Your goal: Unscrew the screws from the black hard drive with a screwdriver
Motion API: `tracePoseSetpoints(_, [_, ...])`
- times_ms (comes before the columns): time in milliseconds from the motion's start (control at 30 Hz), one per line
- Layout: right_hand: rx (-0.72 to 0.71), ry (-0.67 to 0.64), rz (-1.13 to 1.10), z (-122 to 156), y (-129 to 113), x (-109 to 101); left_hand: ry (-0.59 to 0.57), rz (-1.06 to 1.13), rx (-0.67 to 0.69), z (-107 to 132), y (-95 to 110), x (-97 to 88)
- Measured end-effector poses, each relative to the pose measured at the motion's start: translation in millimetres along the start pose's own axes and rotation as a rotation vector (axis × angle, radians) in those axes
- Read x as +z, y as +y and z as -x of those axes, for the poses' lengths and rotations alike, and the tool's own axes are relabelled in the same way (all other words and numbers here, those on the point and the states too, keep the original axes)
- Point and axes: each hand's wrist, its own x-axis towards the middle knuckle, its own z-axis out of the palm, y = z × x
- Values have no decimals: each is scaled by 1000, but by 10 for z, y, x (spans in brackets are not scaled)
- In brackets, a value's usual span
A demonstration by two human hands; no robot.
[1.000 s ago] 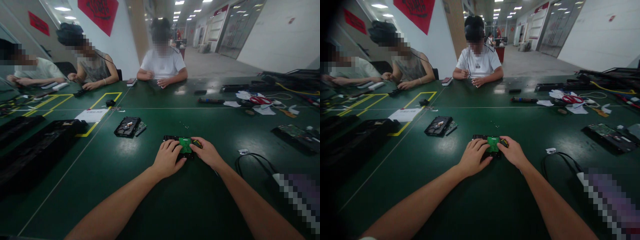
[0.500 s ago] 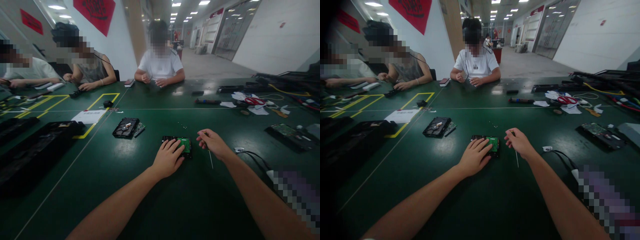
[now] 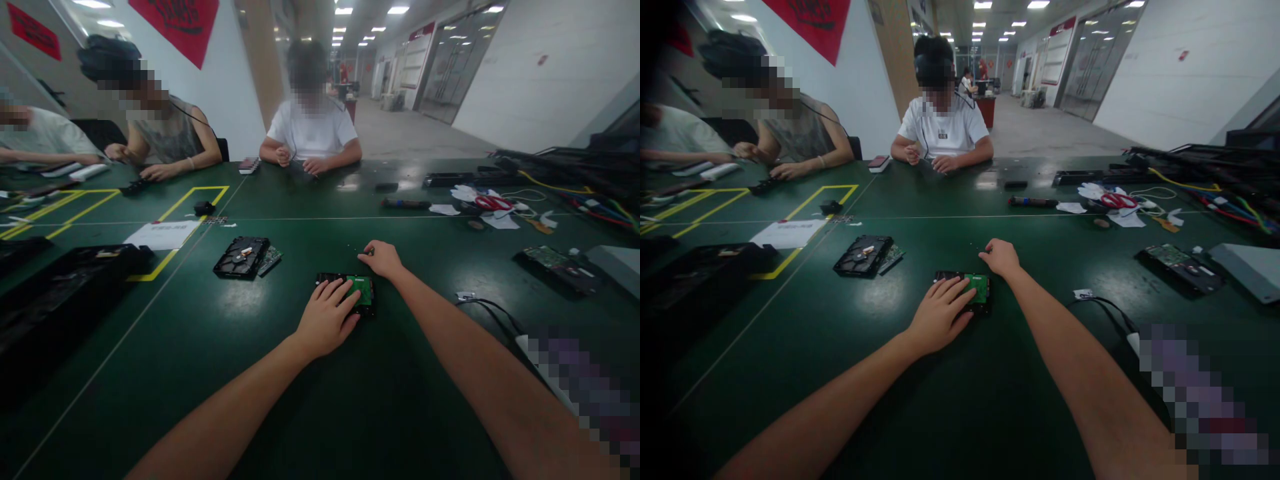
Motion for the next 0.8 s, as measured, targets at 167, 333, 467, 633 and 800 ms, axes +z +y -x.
tracePoseSetpoints(167, [-43, 2, 64, -51, -17, 55, -3, 7, 0, -4, 4, -15])
tracePoseSetpoints(333, [-70, 8, 92, -104, -12, -21, -10, 16, -7, -3, 3, -11])
tracePoseSetpoints(467, [-60, 8, 107, -138, 16, -59, -10, 21, -14, -3, 1, -12])
tracePoseSetpoints(633, [-93, -18, 123, -184, -28, 85, -21, 24, -13, -11, 8, -33])
tracePoseSetpoints(800, [-194, -20, 157, -291, -132, 179, -17, 23, -20, -22, 15, -38])
